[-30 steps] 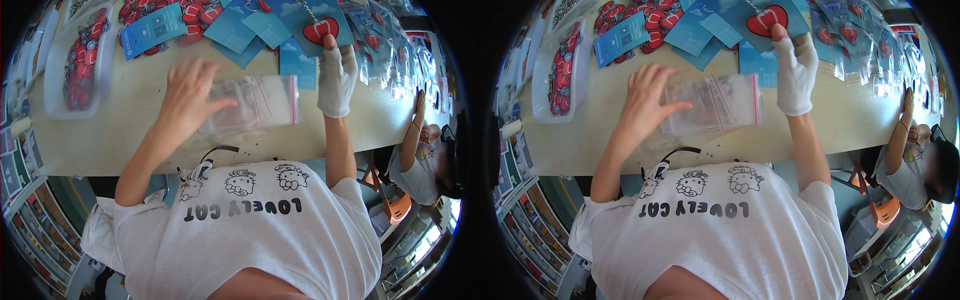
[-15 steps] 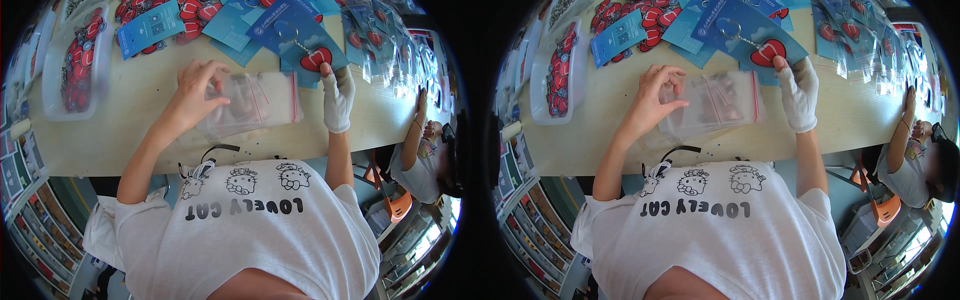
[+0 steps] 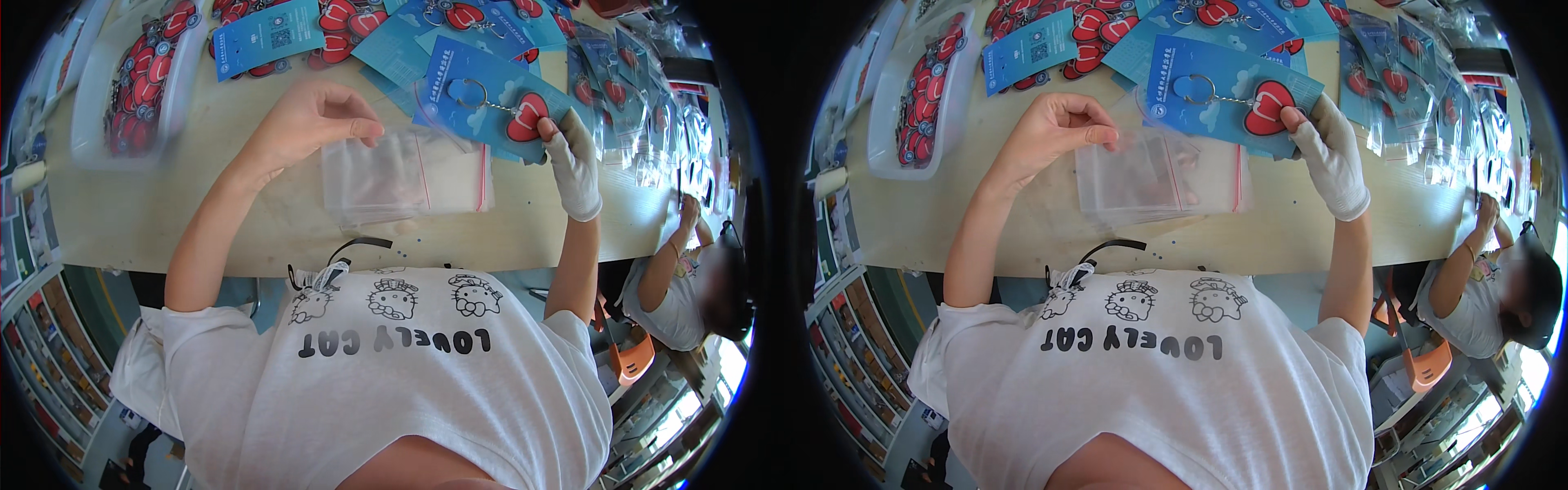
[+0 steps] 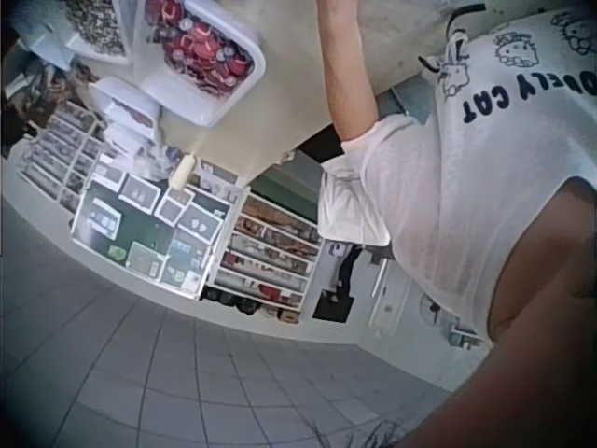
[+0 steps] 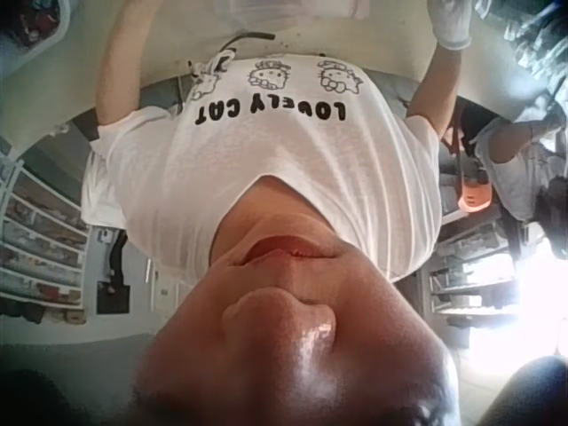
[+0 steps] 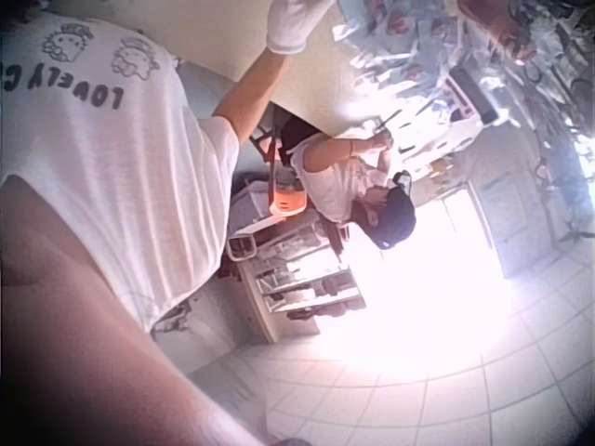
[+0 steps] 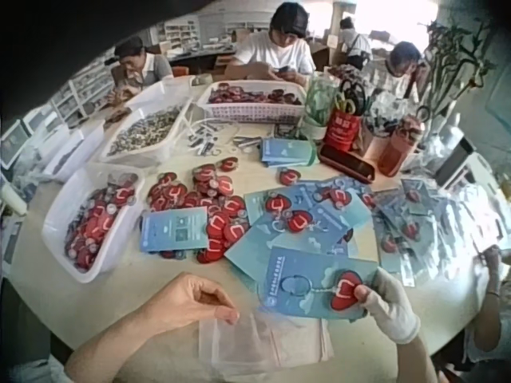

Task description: The person repeatedly picks up heart-shaped keychains attached to blue cards, places each into a clear plastic bag, and sets the packaged item aside. The process is repeated continuously with items from a pile on the table.

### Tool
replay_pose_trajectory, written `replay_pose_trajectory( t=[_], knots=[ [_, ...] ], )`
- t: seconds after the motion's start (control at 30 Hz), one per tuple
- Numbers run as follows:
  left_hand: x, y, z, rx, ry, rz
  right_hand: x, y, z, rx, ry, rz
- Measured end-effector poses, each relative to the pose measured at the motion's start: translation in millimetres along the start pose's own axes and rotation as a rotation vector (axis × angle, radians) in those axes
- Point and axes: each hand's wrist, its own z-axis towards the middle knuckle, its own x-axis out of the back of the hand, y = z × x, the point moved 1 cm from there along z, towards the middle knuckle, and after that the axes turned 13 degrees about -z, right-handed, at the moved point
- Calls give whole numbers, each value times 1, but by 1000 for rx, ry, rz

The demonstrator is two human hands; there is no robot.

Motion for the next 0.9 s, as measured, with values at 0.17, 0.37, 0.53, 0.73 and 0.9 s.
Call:
replay_pose_trajectory(
  t=[0.17, 0.37, 0.53, 0.73, 0.9],
  knots=[
    [-2, 1, 4, 23, -38, -61, 8, -4, 0, 12, -71, -84],
    [-14, 3, 8, 5, -84, -31, 27, -11, 5, 0, -298, -429],
    [-30, 2, 18, -88, -134, 119, -5, -33, 24, 110, -442, -536],
    [-25, 1, 22, -43, -98, 191, -44, -30, 22, -38, -272, -23],
    [-26, 1, 20, -36, -71, 76, -37, -35, 8, -195, -94, 103]
  ],
)
